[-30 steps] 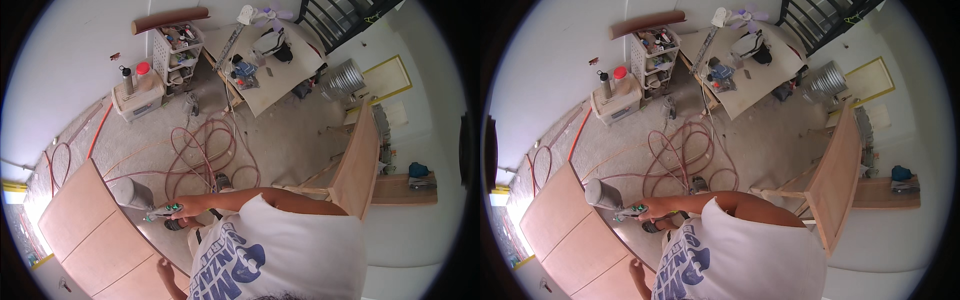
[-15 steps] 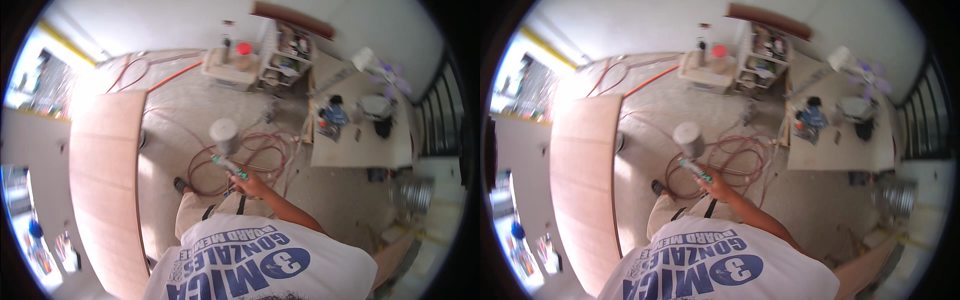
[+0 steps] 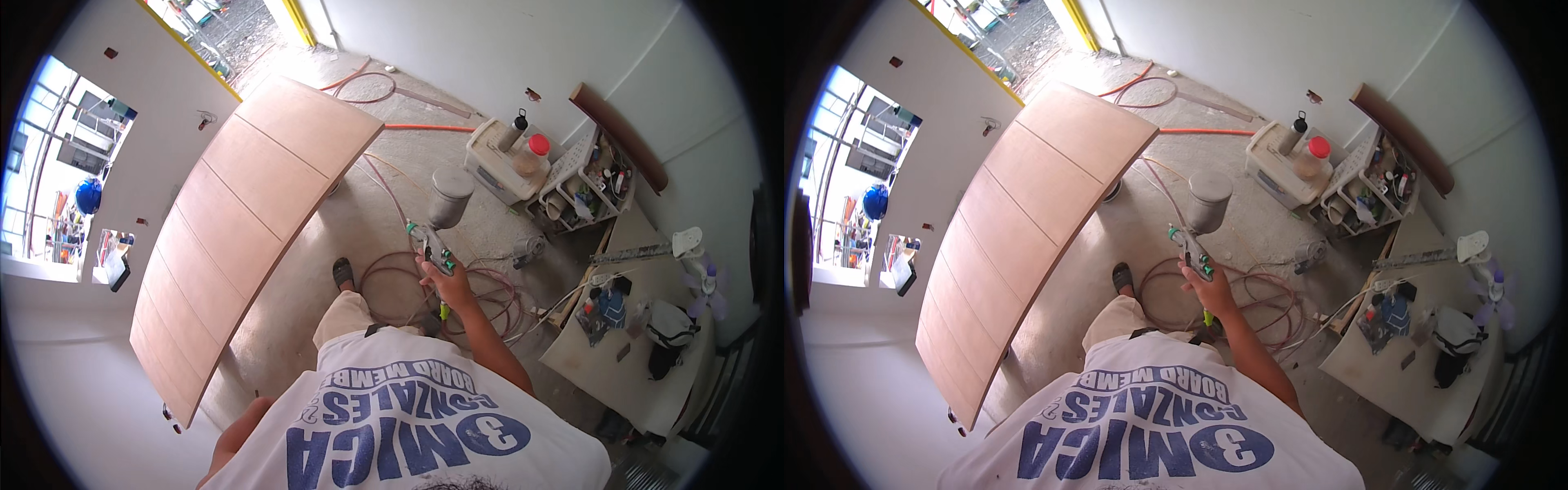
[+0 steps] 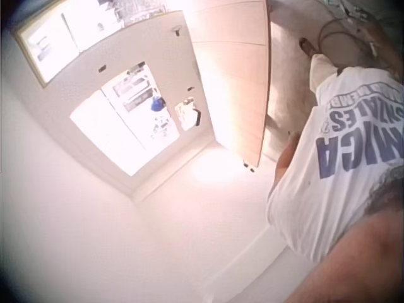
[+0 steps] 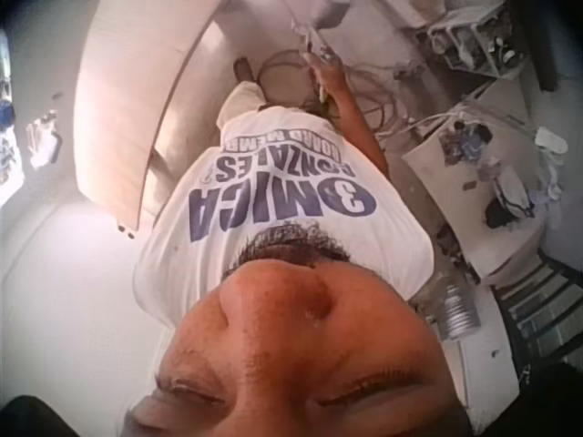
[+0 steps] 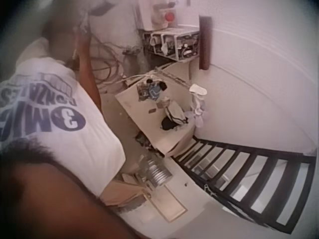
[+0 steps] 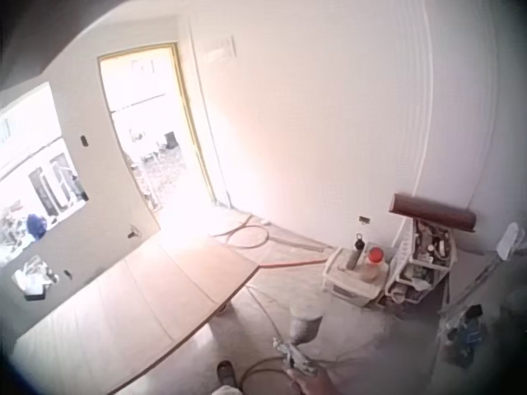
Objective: The person uses a spray gun to apply a finish to a large wooden board. They also use a brush to wipe the surface of the board, occasionally retrieving a cloth from a bag to assist with the process.
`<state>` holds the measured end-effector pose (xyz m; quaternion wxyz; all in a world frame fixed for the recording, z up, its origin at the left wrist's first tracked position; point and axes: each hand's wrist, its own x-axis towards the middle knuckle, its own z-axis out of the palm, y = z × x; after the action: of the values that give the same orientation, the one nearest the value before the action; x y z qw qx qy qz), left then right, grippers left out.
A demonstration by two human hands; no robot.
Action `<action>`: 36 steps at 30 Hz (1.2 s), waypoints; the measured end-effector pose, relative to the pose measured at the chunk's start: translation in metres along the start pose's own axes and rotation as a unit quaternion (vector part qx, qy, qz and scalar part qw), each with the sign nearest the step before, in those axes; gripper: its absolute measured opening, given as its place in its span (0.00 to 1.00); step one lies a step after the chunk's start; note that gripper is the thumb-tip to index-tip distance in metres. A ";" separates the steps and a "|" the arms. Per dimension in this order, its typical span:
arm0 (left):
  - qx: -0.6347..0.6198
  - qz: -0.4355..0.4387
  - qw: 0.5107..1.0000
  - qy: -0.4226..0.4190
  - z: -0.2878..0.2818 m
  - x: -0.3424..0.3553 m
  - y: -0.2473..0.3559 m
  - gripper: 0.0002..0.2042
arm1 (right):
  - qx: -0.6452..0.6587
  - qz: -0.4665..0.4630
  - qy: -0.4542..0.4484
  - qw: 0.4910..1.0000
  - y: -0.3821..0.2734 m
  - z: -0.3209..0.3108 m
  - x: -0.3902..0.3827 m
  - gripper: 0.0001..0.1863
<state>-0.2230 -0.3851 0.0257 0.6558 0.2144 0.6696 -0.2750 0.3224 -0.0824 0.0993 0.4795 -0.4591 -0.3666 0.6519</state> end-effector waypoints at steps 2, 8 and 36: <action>0.008 0.031 0.999 0.004 -0.048 0.023 -0.002 0.14 | -0.019 0.021 0.007 1.000 0.004 0.016 0.027 0.21; -0.141 0.295 0.905 0.270 -0.184 -0.054 0.244 0.16 | -0.112 0.080 -0.005 0.990 0.030 0.097 0.147 0.18; -0.145 0.563 0.796 0.167 -0.822 0.053 0.897 0.16 | -0.086 0.103 0.274 0.952 0.032 0.177 0.467 0.19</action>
<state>-0.2693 0.8240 -0.1145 0.5961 0.4986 0.5619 0.2834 0.0897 0.3514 0.0095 0.4503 -0.6947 -0.2271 0.5129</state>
